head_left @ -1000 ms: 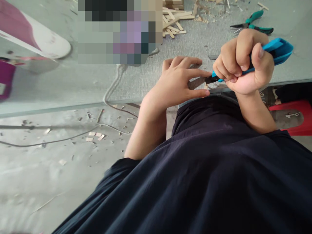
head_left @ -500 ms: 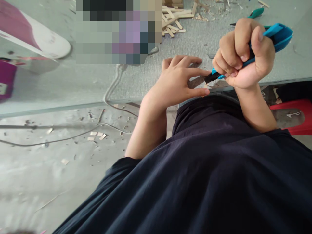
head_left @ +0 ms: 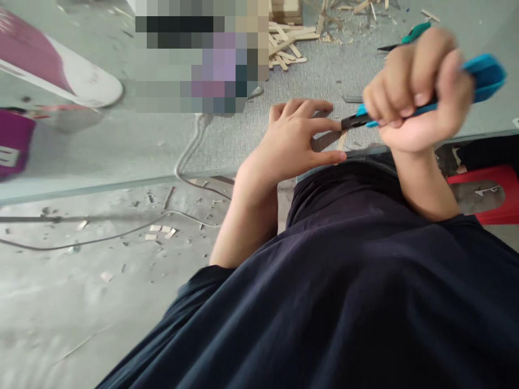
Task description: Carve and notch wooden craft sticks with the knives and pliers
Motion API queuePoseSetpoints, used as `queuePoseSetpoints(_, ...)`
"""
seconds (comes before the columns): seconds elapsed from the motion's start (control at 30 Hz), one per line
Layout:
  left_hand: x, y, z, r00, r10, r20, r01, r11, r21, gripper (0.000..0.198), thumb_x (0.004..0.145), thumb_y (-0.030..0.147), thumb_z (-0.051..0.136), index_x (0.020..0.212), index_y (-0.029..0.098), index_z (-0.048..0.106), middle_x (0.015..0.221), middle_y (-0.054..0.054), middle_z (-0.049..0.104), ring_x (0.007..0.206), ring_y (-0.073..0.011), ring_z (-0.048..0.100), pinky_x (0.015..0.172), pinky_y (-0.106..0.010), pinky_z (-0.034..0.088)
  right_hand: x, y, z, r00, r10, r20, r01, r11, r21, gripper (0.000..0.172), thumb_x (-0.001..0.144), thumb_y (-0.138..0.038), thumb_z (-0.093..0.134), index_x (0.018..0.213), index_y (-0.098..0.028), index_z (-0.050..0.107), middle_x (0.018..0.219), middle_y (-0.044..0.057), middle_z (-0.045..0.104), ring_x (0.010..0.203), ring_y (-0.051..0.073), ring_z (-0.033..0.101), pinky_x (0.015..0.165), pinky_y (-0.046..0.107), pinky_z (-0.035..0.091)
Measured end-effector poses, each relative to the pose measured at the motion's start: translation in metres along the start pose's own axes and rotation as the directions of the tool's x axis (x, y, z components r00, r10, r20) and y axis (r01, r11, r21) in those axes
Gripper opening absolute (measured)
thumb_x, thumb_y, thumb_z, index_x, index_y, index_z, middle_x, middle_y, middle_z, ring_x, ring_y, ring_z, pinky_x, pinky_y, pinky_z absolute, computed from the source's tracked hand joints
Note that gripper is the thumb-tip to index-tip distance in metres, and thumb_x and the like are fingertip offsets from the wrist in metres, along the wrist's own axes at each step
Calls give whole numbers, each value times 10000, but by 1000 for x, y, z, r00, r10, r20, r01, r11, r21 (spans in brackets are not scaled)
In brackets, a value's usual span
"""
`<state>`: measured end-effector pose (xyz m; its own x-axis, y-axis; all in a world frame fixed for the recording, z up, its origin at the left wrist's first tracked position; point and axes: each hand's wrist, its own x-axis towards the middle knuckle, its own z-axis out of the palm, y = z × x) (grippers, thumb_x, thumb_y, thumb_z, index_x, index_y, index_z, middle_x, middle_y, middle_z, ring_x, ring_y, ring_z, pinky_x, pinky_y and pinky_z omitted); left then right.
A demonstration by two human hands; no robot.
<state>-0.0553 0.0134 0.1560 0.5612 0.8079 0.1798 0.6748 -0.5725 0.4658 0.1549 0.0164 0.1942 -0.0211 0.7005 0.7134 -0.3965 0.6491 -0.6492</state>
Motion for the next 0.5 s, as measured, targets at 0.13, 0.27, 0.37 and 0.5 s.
queuePoseSetpoints(0.13, -1, -3, 3, 998, 36, -46, -37, 999, -21, 470, 946, 543, 913, 1391, 410, 841, 1682, -75, 662, 1575, -486, 515, 1336, -721, 315, 12, -18, -13, 952, -226, -207, 166, 947, -274, 755, 1029, -1003, 185, 739, -308, 153, 647, -68, 148, 431, 98, 208, 431, 301, 306)
queuePoseSetpoints(0.27, -2, -7, 6, 997, 49, -59, -50, 999, -15, 432, 964, 494, 880, 1386, 407, 849, 1653, -80, 672, 1550, -477, 535, 1315, -728, 340, 18, -11, -46, 832, -456, -317, 262, 826, -499, 661, 1091, -889, 92, 790, -317, 234, 759, -42, 230, 524, 109, 376, 565, 326, 437)
queuePoseSetpoints(0.37, -1, -11, 7, 995, 82, -58, -82, 997, 14, 480, 1013, 474, 812, 1483, 377, 802, 1664, -114, 660, 1551, -462, 540, 1304, -716, 351, 15, 0, -93, 764, -618, -187, 220, 521, -825, 696, 1088, -886, 93, 828, -308, 383, 822, -20, 335, 763, 175, 627, 807, 419, 574)
queuePoseSetpoints(0.5, -7, -10, 8, 981, 123, -149, -125, 992, -5, 510, 1079, 424, 719, 1563, 264, 725, 1587, -155, 700, 1470, -384, 628, 1245, -595, 462, -2, -2, -154, 838, -534, -117, 67, 312, -948, 817, 1069, -939, 134, 963, -250, 561, 916, 55, 554, 784, 211, 617, 772, 436, 532)
